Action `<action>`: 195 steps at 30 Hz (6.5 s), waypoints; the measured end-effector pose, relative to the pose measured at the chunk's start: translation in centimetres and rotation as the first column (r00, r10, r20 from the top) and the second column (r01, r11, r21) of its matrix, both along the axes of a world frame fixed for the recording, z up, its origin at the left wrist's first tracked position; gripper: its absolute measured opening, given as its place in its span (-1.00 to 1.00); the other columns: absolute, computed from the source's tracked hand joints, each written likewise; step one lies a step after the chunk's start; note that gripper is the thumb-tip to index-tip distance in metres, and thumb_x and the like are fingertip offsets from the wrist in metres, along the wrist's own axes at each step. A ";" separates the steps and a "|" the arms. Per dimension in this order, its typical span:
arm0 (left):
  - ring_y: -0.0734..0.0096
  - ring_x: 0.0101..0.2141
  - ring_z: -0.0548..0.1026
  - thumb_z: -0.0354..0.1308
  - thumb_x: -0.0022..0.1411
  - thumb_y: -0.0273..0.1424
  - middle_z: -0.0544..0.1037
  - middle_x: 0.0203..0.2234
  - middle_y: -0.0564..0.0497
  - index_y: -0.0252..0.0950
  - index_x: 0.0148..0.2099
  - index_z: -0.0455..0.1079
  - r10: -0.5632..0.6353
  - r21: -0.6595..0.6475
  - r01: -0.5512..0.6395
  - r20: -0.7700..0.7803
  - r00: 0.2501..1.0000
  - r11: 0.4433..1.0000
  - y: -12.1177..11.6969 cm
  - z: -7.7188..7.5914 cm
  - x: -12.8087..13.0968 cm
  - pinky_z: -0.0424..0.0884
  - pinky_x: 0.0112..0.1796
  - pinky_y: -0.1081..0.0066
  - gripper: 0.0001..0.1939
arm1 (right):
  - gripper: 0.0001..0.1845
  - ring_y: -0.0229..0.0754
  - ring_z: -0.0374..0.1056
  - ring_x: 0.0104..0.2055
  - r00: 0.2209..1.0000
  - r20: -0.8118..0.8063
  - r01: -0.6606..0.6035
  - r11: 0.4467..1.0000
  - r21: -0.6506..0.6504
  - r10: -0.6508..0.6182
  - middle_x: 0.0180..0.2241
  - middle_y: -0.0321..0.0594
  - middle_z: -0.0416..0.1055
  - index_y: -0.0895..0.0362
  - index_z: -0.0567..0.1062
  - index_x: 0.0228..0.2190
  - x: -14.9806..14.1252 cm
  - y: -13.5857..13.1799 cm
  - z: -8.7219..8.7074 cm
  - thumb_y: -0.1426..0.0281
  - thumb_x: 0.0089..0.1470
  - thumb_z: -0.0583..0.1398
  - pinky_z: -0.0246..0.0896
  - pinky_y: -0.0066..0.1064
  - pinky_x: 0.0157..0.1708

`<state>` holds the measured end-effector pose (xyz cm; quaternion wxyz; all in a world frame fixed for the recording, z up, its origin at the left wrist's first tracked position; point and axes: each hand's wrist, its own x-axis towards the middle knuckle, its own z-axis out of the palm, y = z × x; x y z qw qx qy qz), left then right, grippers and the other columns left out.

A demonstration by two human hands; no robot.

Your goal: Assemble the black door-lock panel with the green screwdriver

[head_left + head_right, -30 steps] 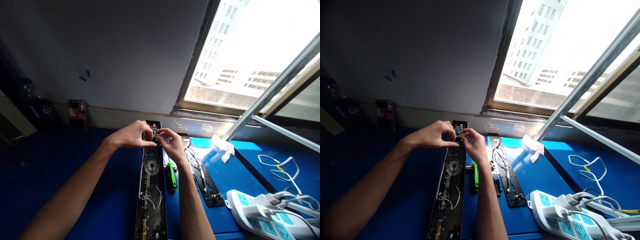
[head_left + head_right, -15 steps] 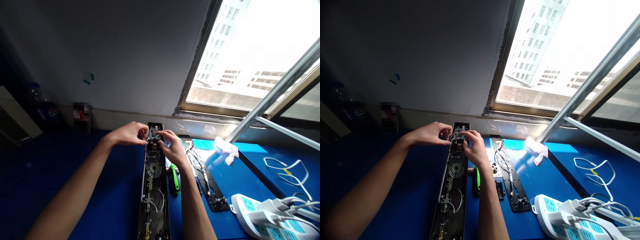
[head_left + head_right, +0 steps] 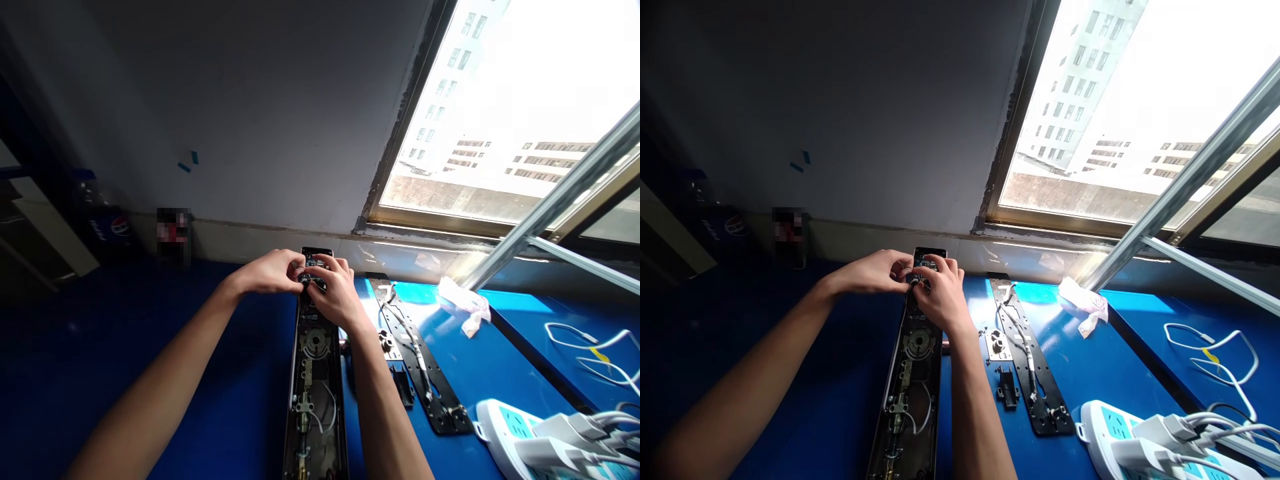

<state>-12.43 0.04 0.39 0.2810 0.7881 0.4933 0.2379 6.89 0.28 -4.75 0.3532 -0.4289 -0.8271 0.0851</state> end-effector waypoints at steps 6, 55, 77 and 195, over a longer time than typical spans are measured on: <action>0.44 -0.48 0.26 0.25 -0.06 -0.34 0.33 -0.55 0.14 -0.23 -0.47 0.19 0.046 0.001 -0.046 0.003 0.999 0.999 0.8 -0.8 0.1 0.18 -0.44 0.43 -0.75 | -0.80 0.17 0.23 0.19 0.997 -0.006 0.073 0.996 0.053 -0.073 0.15 -0.21 0.51 -0.02 0.69 -0.25 -0.5 0.2 -0.1 0.40 0.20 0.23 0.22 0.09 0.12; 0.16 -0.13 0.55 0.43 0.04 -0.04 0.56 -0.18 -0.05 -0.24 -0.06 0.30 0.002 -0.112 0.012 0.123 0.992 0.994 2.5 -2.8 -2.2 0.44 -0.13 0.28 -0.42 | -0.62 0.09 0.14 0.31 0.999 0.036 0.039 0.998 0.042 -0.040 0.27 -0.19 0.39 0.00 0.69 -0.01 0.0 0.0 -1.0 0.40 0.25 0.15 0.15 -0.02 0.35; 0.08 -0.01 0.62 0.52 0.04 -0.33 0.59 -0.01 -0.16 -0.26 0.44 0.13 0.001 -0.250 0.134 0.475 0.880 0.959 3.5 -4.0 -2.0 0.52 0.06 0.13 0.00 | -0.62 0.14 0.11 0.34 0.976 0.101 0.186 0.980 0.075 -0.193 0.34 -0.33 0.32 -0.14 0.71 -0.11 -0.6 -1.2 -0.7 0.19 0.40 0.07 0.16 0.06 0.24; 0.33 -0.23 0.63 0.20 0.23 -0.55 0.71 -0.23 0.00 -0.24 -0.10 0.67 -0.031 0.418 0.082 -0.129 0.991 0.905 1.2 -0.7 1.0 0.47 -0.21 0.42 -0.73 | -0.81 -0.18 0.40 -0.29 0.918 -0.394 -0.101 0.989 -0.108 0.051 -0.37 -0.22 0.51 0.00 0.74 -0.22 2.3 0.4 -1.5 0.48 0.11 0.38 0.33 -0.35 -0.25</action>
